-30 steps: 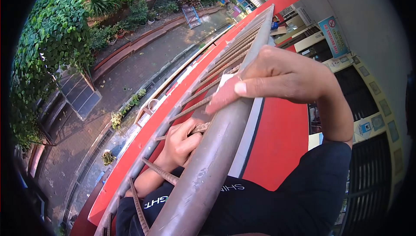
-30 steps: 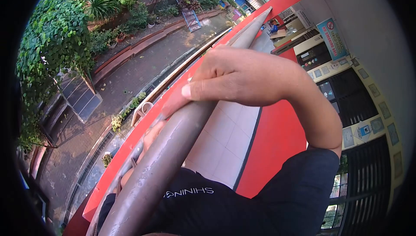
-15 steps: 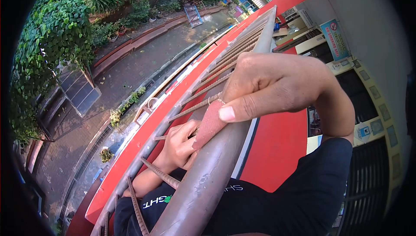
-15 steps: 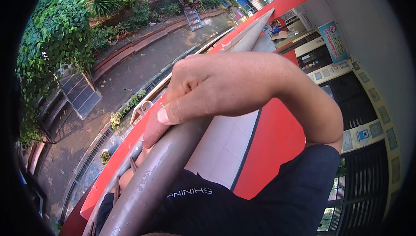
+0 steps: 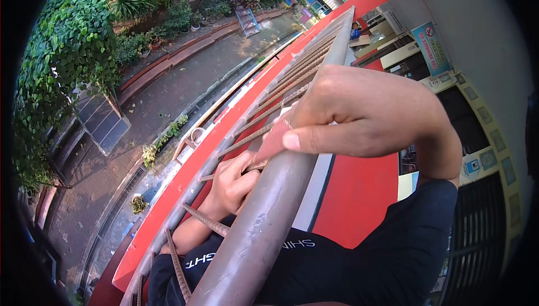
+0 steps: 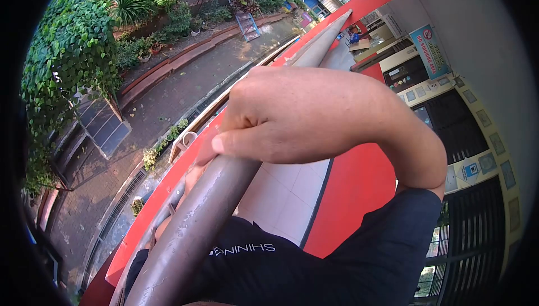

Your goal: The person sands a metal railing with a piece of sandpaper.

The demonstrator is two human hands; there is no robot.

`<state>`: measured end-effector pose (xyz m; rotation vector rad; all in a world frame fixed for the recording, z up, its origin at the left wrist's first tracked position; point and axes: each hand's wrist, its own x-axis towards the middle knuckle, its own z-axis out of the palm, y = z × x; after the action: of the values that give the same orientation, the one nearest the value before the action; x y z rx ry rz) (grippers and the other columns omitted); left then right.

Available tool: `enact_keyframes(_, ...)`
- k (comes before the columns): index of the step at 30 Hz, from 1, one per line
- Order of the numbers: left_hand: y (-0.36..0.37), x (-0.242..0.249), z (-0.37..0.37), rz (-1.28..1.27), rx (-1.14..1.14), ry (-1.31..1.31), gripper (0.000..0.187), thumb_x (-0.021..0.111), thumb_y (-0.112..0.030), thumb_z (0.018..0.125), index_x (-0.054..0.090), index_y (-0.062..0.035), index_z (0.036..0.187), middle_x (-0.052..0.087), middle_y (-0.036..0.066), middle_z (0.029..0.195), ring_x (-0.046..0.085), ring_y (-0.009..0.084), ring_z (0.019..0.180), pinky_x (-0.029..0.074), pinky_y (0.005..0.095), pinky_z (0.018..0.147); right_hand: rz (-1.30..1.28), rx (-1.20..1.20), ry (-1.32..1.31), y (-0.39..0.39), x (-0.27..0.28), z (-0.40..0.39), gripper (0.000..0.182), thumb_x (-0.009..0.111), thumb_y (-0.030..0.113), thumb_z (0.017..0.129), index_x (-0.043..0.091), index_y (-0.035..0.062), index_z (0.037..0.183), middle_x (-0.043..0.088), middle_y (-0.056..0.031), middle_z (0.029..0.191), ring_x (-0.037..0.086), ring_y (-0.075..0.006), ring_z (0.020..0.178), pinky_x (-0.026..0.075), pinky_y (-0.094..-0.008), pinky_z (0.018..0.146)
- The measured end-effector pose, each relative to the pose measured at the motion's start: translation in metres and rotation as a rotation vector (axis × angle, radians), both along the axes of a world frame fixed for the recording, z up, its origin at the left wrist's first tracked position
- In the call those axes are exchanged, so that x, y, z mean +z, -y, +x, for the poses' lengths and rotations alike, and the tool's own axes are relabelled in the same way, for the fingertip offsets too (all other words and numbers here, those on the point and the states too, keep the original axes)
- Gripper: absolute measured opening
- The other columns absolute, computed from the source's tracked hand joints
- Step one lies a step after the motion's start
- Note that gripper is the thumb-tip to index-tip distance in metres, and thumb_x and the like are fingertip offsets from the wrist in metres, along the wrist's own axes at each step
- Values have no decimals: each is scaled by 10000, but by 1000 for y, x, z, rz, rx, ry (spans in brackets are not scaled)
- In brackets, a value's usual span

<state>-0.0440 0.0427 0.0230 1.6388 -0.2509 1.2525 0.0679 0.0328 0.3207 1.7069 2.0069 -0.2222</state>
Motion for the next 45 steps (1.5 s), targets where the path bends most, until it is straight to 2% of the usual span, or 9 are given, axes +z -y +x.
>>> enact_keyframes(3,11,-9,5,-95,-16,19,251,689,-193,800,585,32,761,631,227,933,653,331,705,529,383,609,-403,-398,-848,4,17,1,409,542,238,1009,728,-56,794,621,-220,640,676,-346,657,544,-432,723)
enact_keyframes(6,20,-17,12,-237,-12,60,271,693,-209,802,586,38,770,644,228,946,675,333,739,547,387,633,249,-358,51,20,-21,36,399,549,247,1003,739,-86,893,610,-185,637,668,-296,656,545,-422,736)
enact_keyframes(11,26,-15,2,-694,-74,84,388,483,-305,1060,527,16,849,674,241,1022,689,295,906,567,403,723,-113,-173,-881,35,-8,27,375,487,276,1030,768,55,1144,680,-216,728,711,-317,777,545,-363,910)
enact_keyframes(15,25,5,16,-948,-56,443,389,329,-384,1113,468,-112,872,684,214,1095,590,337,1217,491,474,997,406,-192,-25,31,-37,91,356,555,287,992,773,8,1031,624,-146,675,575,-213,637,505,-342,689)
enact_keyframes(22,1,62,13,-472,-728,884,257,461,-304,1093,359,-98,979,675,310,1103,485,434,1354,278,564,1210,45,-184,-623,17,-18,72,389,537,323,1026,782,21,1033,559,-128,622,478,-172,580,425,-348,588)
enact_keyframes(23,-1,58,17,-441,-764,905,263,471,-297,1088,345,-108,955,691,293,1075,540,437,1293,276,576,1196,96,-336,-139,16,-5,68,366,512,269,985,773,39,1100,652,-165,682,575,-237,611,505,-393,703)
enact_keyframes(31,-3,51,-14,-276,-330,425,289,368,-336,1104,208,-129,1228,747,105,1086,677,323,1128,401,569,1115,161,-390,-485,5,-35,70,343,520,223,997,775,13,1090,703,-213,785,650,-246,699,532,-349,730)
enact_keyframes(34,13,32,-12,-457,-250,543,468,198,-414,1119,386,-93,834,762,143,1060,686,338,1123,421,575,1100,-56,-425,-475,6,-29,52,343,550,226,989,764,-22,1091,777,-160,948,716,-201,869,538,-344,861)
enact_keyframes(45,25,34,31,-431,300,976,285,603,-222,1019,338,-149,945,787,37,930,433,277,1286,317,469,1163,-110,-49,-843,14,-23,27,269,554,190,974,630,-12,814,621,-171,729,611,-254,624,468,-370,638)
